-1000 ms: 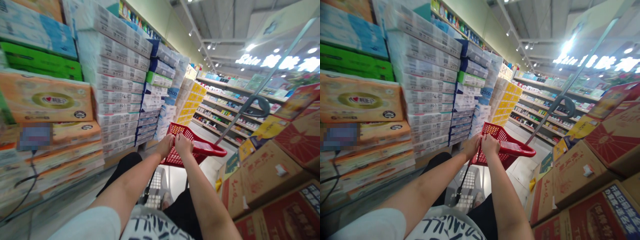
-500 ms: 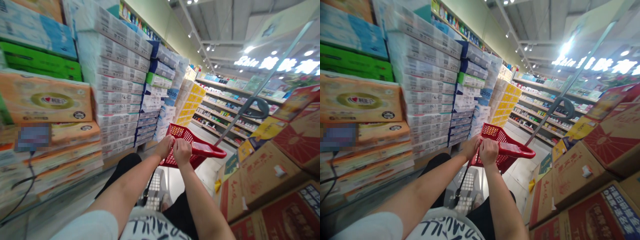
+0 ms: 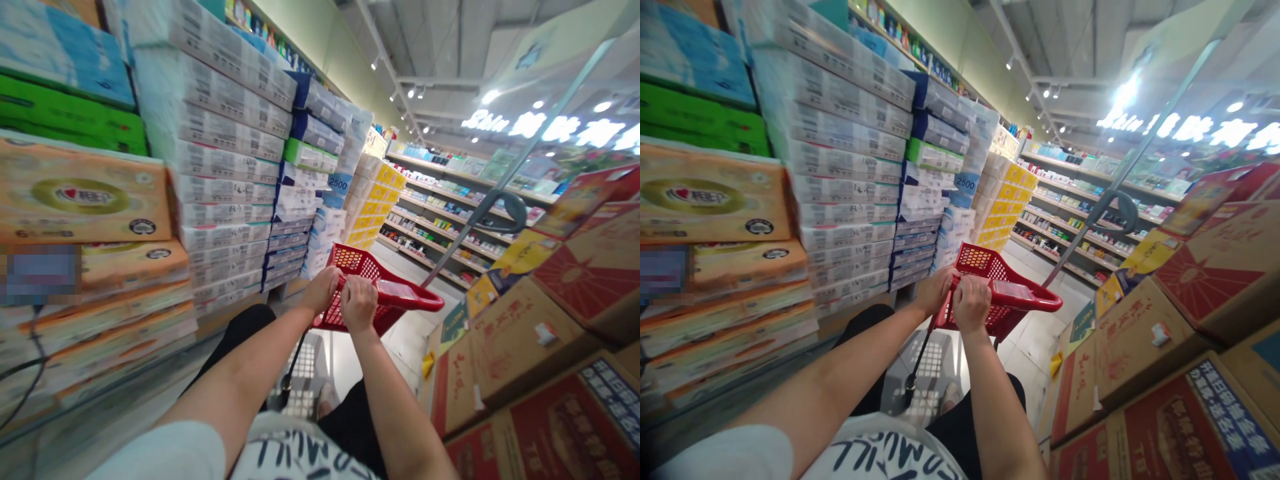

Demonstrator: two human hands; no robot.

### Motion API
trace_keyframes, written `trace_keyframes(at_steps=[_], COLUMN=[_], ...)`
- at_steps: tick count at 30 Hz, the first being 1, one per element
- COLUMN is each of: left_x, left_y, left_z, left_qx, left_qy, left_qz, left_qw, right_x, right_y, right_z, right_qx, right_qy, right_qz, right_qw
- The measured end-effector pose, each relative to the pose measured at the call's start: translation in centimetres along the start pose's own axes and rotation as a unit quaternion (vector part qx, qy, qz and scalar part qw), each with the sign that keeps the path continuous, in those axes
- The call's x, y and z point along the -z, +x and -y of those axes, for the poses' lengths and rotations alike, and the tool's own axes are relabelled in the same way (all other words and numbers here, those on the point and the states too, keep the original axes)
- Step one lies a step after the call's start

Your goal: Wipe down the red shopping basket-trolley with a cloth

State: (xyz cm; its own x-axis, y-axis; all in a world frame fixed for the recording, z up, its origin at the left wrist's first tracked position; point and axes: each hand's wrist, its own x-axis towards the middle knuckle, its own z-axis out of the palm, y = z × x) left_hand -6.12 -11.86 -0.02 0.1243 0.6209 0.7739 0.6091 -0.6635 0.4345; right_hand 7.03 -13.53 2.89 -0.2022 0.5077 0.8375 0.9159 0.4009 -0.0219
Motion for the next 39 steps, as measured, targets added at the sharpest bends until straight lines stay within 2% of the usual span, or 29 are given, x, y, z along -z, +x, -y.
trace_keyframes(at_steps=[4, 5, 9, 10, 12, 14, 16, 18, 20, 22, 26, 31, 36, 39], left_x=[0.1, 0.2, 0.4, 0.4, 0.4, 0.2, 0.1, 0.1, 0.2, 0.4, 0.5, 0.5, 0.5, 0.6], left_y=[-0.2, -0.2, 0.0, 0.0, 0.1, 0.1, 0.1, 0.1, 0.2, 0.2, 0.3, 0.3, 0.2, 0.1], left_z=[0.0, -0.1, -0.2, -0.2, -0.2, -0.1, 0.0, 0.0, 0.1, 0.0, -0.3, -0.4, -0.3, -0.3], left_qx=[-0.005, -0.001, 0.006, 0.005, 0.003, 0.004, 0.008, 0.01, 0.011, 0.006, 0.003, 0.01, 0.01, 0.015], left_qy=[0.007, 0.006, -0.001, -0.001, -0.001, -0.001, -0.003, -0.005, -0.002, 0.005, 0.044, 0.073, 0.077, 0.08], left_qz=[-0.005, -0.008, 0.001, 0.005, 0.006, 0.001, -0.008, -0.009, -0.001, 0.01, 0.004, 0.005, 0.004, -0.006], left_qw=[1.0, 1.0, 1.0, 1.0, 1.0, 1.0, 1.0, 1.0, 1.0, 1.0, 0.999, 0.997, 0.997, 0.997], right_x=[0.4, 0.4, -0.2, -0.3, -0.1, 0.3, 0.5, 0.3, -0.2, -0.5, -0.7, -0.6, -0.5, -0.3], right_y=[1.1, 1.0, -0.3, -0.3, 0.4, 1.5, 1.9, 1.3, 0.1, -0.6, -0.3, -1.4, -0.9, -0.3], right_z=[-0.2, -0.2, -0.4, -0.4, -0.4, -0.3, -0.2, -0.1, -0.1, -0.3, -0.7, -1.1, -0.9, -0.7], right_qx=[-0.055, -0.049, 0.014, 0.013, -0.029, -0.086, -0.092, -0.05, 0.005, 0.013, -0.026, 0.052, -0.008, 0.003], right_qy=[-0.032, -0.034, -0.021, -0.02, -0.026, -0.035, -0.035, -0.025, -0.005, 0.006, -0.006, 0.016, -0.019, -0.03], right_qz=[0.11, 0.11, 0.015, 0.01, 0.053, 0.137, 0.162, 0.106, 0.011, -0.031, 0.005, -0.057, -0.019, -0.034], right_qw=[0.992, 0.992, 1.0, 1.0, 0.998, 0.986, 0.982, 0.993, 1.0, 0.999, 1.0, 0.997, 1.0, 0.999])
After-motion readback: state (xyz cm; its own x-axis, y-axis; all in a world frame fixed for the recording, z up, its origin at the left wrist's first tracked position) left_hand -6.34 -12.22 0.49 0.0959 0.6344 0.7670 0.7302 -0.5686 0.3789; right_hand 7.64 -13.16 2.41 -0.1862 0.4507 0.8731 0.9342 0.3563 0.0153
